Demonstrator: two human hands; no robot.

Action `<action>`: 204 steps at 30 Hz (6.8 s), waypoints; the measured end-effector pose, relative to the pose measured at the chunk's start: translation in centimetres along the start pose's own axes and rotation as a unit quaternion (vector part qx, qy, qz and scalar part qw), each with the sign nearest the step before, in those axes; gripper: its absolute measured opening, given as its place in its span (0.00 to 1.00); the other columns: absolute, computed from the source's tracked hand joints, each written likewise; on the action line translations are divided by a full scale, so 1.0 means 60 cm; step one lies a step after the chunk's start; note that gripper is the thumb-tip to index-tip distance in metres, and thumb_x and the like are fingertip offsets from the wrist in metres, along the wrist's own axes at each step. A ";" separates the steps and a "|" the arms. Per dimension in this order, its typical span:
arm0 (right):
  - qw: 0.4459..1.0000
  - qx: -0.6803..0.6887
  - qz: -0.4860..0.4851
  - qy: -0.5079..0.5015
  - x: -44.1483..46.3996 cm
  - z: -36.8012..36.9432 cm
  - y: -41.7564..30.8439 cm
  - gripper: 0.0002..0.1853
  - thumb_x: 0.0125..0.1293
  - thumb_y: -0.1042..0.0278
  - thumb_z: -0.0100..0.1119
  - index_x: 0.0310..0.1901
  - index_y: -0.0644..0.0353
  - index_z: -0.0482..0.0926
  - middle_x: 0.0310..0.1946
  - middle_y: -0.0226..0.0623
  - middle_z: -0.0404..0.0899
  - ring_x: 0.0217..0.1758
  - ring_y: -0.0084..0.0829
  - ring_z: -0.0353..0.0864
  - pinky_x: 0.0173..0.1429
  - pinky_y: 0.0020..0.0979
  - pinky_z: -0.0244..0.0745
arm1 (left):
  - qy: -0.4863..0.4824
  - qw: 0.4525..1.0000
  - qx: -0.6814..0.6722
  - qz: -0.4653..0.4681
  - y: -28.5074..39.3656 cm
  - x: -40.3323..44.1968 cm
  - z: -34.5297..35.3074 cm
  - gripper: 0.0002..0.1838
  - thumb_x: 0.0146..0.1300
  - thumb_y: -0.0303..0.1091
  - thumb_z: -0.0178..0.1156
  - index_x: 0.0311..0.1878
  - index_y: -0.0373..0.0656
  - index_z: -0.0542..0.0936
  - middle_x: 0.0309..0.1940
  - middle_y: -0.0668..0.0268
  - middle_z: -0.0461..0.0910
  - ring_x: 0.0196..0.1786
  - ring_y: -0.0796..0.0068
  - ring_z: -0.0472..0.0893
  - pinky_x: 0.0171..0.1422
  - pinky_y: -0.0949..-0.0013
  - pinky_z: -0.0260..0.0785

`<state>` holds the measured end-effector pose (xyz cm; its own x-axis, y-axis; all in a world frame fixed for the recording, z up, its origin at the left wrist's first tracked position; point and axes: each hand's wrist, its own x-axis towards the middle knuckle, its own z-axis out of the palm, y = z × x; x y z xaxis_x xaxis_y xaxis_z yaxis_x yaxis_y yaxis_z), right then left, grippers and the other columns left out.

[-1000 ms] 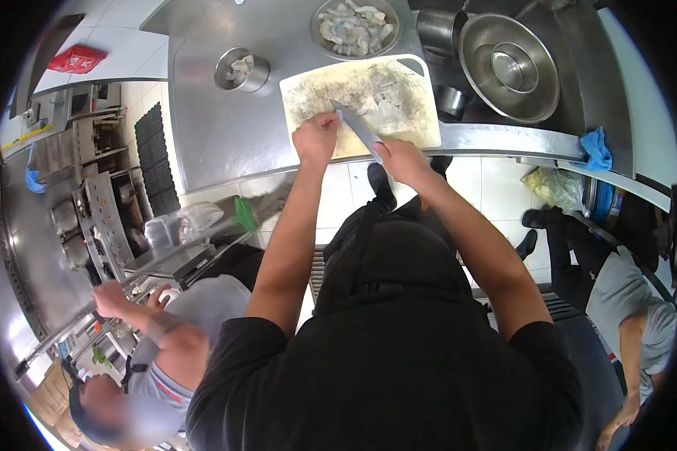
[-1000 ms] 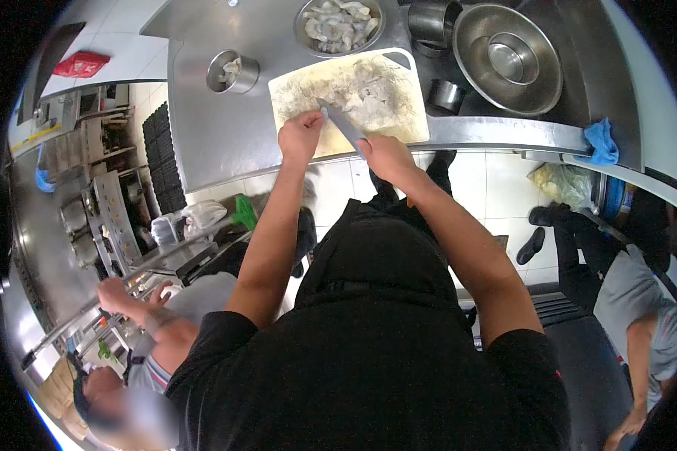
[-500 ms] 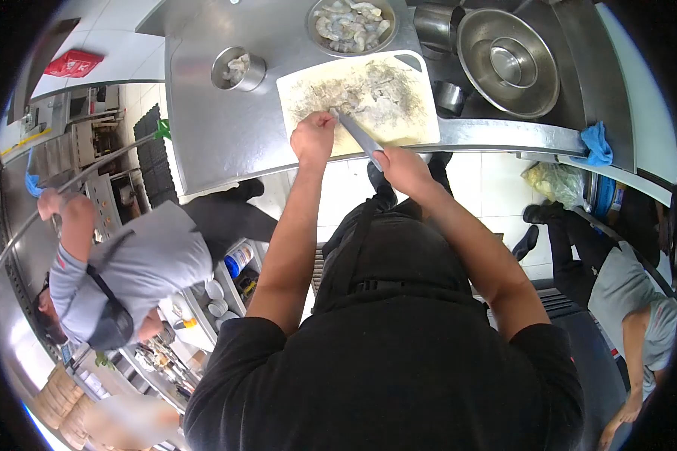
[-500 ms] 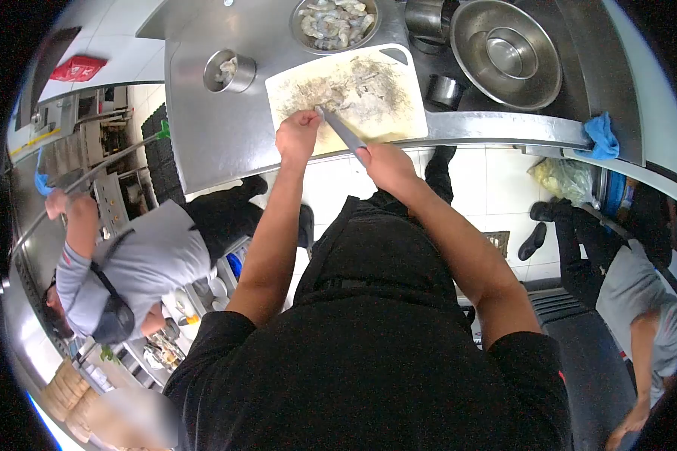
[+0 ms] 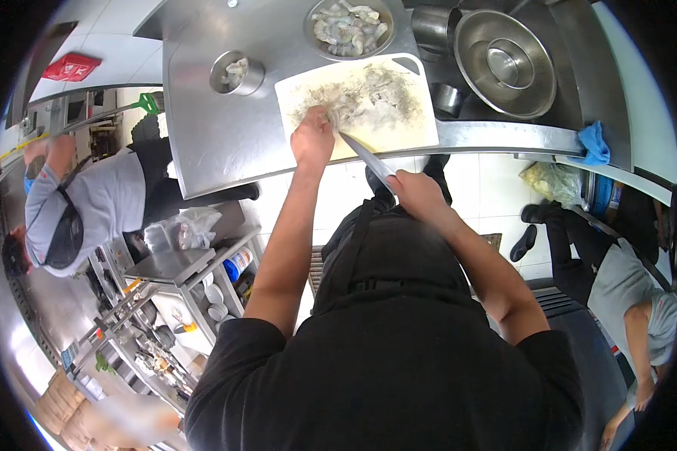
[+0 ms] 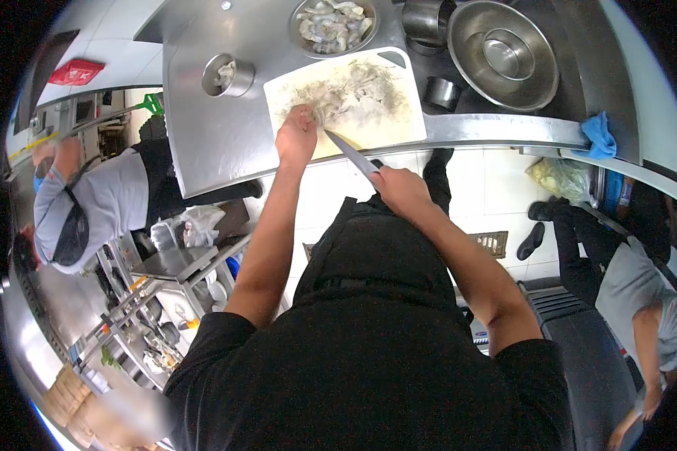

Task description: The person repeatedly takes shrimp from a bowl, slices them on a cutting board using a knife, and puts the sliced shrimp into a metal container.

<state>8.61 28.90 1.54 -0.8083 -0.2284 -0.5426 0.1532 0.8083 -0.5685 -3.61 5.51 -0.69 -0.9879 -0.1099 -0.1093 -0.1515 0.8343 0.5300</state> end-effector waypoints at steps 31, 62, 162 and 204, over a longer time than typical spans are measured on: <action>0.995 -0.011 0.015 0.102 0.048 -0.109 0.035 0.21 0.81 0.49 0.50 0.44 0.60 0.82 0.38 0.54 0.86 0.46 0.59 0.86 0.51 0.58 0.78 | -0.078 0.995 0.002 0.069 0.041 0.084 -0.008 0.14 0.64 0.37 0.70 0.52 0.47 0.87 0.45 0.58 0.90 0.48 0.56 0.89 0.55 0.55 0.81; 0.997 -0.057 -0.009 0.048 0.089 -0.089 0.016 0.20 0.80 0.49 0.51 0.46 0.58 0.84 0.41 0.49 0.88 0.49 0.54 0.88 0.53 0.54 0.81 | -0.064 0.997 -0.035 0.023 0.044 0.071 0.032 0.12 0.61 0.30 0.73 0.48 0.43 0.86 0.38 0.62 0.89 0.42 0.63 0.88 0.51 0.62 0.81; 0.979 -0.190 -0.049 0.047 0.062 -0.097 -0.051 0.11 0.74 0.71 0.50 0.54 0.63 0.74 0.44 0.53 0.85 0.46 0.53 0.90 0.50 0.50 0.86 | 0.023 0.985 0.084 0.146 -0.007 0.038 0.014 0.11 0.59 0.36 0.75 0.45 0.51 0.88 0.49 0.68 0.85 0.56 0.59 0.82 0.62 0.51 0.69; 0.997 0.058 -0.016 0.039 0.102 -0.038 -0.023 0.24 0.81 0.50 0.49 0.48 0.65 0.85 0.43 0.57 0.87 0.49 0.61 0.86 0.56 0.57 0.78 | 0.030 0.998 -0.039 -0.026 -0.010 0.033 0.018 0.09 0.63 0.33 0.72 0.46 0.52 0.90 0.38 0.63 0.91 0.43 0.62 0.90 0.50 0.60 0.81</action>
<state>2.17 27.64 0.42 -0.8555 -0.2063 -0.4749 0.1876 0.7315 -0.6556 -5.46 5.38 -2.11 -0.9785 -0.1860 -0.0895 -0.2026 0.7827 0.5886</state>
